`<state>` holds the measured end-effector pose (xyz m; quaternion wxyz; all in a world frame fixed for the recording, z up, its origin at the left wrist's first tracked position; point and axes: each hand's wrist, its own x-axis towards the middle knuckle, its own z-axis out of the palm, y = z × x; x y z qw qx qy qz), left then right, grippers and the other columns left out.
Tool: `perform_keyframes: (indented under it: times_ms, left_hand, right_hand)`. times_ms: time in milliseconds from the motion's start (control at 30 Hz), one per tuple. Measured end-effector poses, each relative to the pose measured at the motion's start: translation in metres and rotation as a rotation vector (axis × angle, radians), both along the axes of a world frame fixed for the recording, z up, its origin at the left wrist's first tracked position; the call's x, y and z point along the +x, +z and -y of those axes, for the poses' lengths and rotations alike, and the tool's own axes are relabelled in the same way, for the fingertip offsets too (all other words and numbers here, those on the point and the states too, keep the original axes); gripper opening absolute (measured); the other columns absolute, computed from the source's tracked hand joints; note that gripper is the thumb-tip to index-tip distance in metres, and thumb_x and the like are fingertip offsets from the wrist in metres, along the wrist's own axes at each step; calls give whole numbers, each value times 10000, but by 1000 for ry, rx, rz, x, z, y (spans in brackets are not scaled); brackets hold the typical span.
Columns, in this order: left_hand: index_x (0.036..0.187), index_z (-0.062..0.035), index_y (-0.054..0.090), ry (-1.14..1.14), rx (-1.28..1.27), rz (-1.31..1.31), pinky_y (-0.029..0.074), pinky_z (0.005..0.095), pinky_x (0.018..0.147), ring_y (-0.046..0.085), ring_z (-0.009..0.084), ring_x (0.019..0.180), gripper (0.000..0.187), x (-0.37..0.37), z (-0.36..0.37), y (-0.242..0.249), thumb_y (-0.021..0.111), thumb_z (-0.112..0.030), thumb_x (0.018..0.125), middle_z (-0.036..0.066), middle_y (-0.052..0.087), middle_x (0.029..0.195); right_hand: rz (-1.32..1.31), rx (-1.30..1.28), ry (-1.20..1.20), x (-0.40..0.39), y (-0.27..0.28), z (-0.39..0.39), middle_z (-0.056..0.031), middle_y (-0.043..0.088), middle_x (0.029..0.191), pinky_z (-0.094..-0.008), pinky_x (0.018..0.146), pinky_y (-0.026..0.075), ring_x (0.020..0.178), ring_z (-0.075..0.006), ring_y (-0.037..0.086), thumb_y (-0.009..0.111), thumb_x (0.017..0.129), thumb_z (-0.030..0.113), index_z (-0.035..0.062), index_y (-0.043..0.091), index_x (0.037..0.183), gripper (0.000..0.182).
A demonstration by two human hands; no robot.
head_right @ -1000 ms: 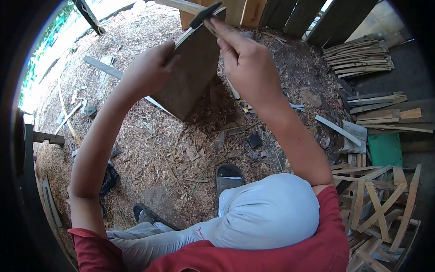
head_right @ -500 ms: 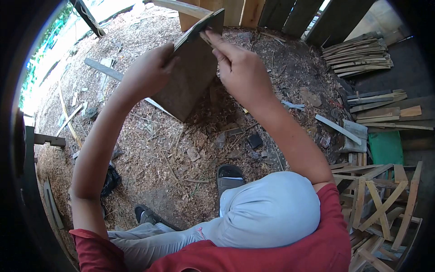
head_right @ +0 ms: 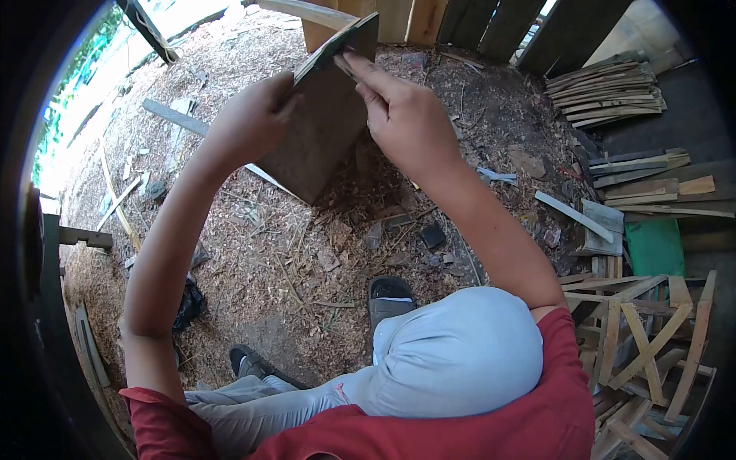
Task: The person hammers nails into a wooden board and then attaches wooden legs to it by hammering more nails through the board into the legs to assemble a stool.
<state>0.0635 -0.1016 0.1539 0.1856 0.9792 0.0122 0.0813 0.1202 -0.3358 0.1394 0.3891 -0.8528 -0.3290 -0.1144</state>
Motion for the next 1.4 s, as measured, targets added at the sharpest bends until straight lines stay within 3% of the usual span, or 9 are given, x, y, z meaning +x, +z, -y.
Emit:
perform_keyframes:
  times_ms: [233,300,400,500,633,867,1033,1133,1400]
  left_hand:
    - [1132,-15,640,26,-62,9,536,535,852,708,449,957,288,-6,-4,4,641,-300,1091,248,713,984]
    - [1142,-21,647,29,-113,16,538,520,853,707,436,944,287,-11,-15,9,658,-302,1086,246,705,977]
    - [1261,-16,684,51,-113,2,564,429,905,745,315,981,314,-26,-43,16,684,-286,1100,190,760,1029]
    - [1473,73,625,33,-609,153,539,306,1063,695,143,1208,453,-50,-67,26,685,-218,1132,112,765,1316]
    - [1404,60,657,59,-895,480,551,276,941,701,96,1063,368,-72,-72,20,656,-204,1147,76,786,1200]
    - [1389,33,632,109,-1284,626,632,277,895,753,132,1024,331,-97,-62,-18,572,-216,1178,100,774,1154]
    - [1404,16,527,346,-1676,680,696,434,964,771,278,1105,336,-98,-29,-62,547,-229,1175,157,709,1249]
    - [1437,6,497,292,-1811,856,692,444,964,757,284,1152,350,-89,-10,-96,542,-224,1177,173,690,1306]
    - [1599,-139,285,304,-2050,839,569,528,1157,616,314,1416,526,-79,35,-144,556,-80,1151,141,554,1553]
  right_hand:
    - [177,287,43,5,-21,-4,-202,775,1289,-425,884,621,1071,-393,786,665,1094,136,168,697,1498,407]
    - [-66,230,1,-7,-18,-1,-203,784,1282,-405,874,616,1046,-383,796,658,1102,140,167,681,1520,419]
    - [-68,252,22,-10,-26,-3,-199,794,1273,-391,864,610,997,-343,812,655,1107,141,159,671,1535,429]
    - [-129,278,60,-17,-24,-9,-198,805,1249,-373,847,598,928,-270,808,657,1106,130,149,669,1539,433]
    - [-111,317,103,-20,-25,-21,-191,820,1205,-337,793,573,814,-152,718,668,1093,92,151,660,1555,465]
    - [-77,221,122,-33,-20,-32,-180,817,1162,-332,719,546,744,-149,659,647,1107,92,148,629,1592,488]
    - [-55,209,132,-33,-35,-39,-193,808,1143,-343,719,546,759,-169,669,634,1122,117,130,617,1593,471]
    - [-82,176,123,-33,-41,-41,-203,808,1190,-345,758,562,801,-193,703,629,1130,142,124,624,1583,453]
    - [-77,145,120,-32,-53,-46,-220,797,1259,-375,871,598,1014,-293,810,638,1125,176,147,647,1560,436]
